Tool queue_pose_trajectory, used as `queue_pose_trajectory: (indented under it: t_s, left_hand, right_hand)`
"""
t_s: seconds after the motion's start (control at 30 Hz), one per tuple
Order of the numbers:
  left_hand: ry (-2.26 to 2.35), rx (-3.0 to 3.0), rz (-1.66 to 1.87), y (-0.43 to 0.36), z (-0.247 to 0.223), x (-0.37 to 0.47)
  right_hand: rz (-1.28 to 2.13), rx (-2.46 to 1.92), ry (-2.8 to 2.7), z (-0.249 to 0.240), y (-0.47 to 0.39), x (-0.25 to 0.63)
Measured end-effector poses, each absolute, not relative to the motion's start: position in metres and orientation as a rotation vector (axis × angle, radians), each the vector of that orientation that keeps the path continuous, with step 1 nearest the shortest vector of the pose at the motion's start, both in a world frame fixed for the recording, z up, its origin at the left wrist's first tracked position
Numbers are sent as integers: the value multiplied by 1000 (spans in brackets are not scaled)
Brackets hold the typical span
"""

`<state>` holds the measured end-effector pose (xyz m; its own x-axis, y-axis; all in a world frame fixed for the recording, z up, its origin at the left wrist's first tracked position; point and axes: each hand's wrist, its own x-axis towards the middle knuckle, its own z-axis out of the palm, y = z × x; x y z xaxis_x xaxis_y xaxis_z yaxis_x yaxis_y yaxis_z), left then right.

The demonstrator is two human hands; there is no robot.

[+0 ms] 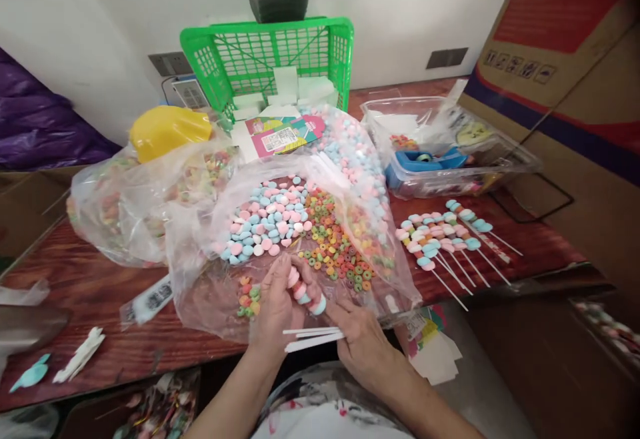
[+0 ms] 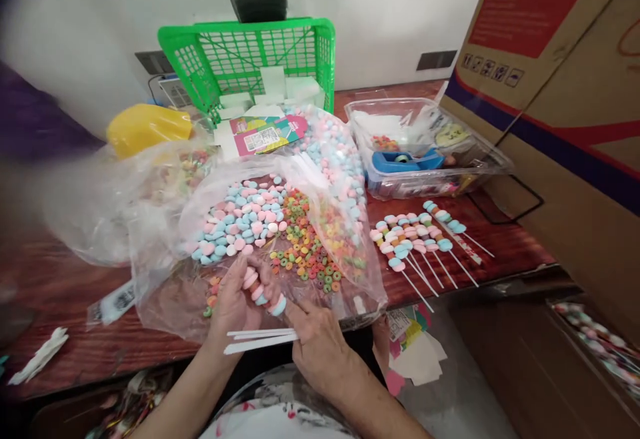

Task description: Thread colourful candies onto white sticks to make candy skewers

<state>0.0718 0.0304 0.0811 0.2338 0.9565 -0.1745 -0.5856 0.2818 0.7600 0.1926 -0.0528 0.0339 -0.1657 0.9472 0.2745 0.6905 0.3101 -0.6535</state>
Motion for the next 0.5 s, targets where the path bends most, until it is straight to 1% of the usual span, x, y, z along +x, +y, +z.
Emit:
queue_pose_trajectory:
  t_s: [0.13, 0.3, 0.5]
  left_hand:
    - [749, 632, 1168, 38, 87, 87]
    - [779, 672, 1123, 34, 78, 104]
    - [755, 581, 1129, 34, 76, 111]
  right_hand:
    - [619, -1435, -1870, 37, -60, 194]
    - [568, -1381, -1665, 28, -65, 192]
    - [545, -1382, -1656, 31, -57, 200]
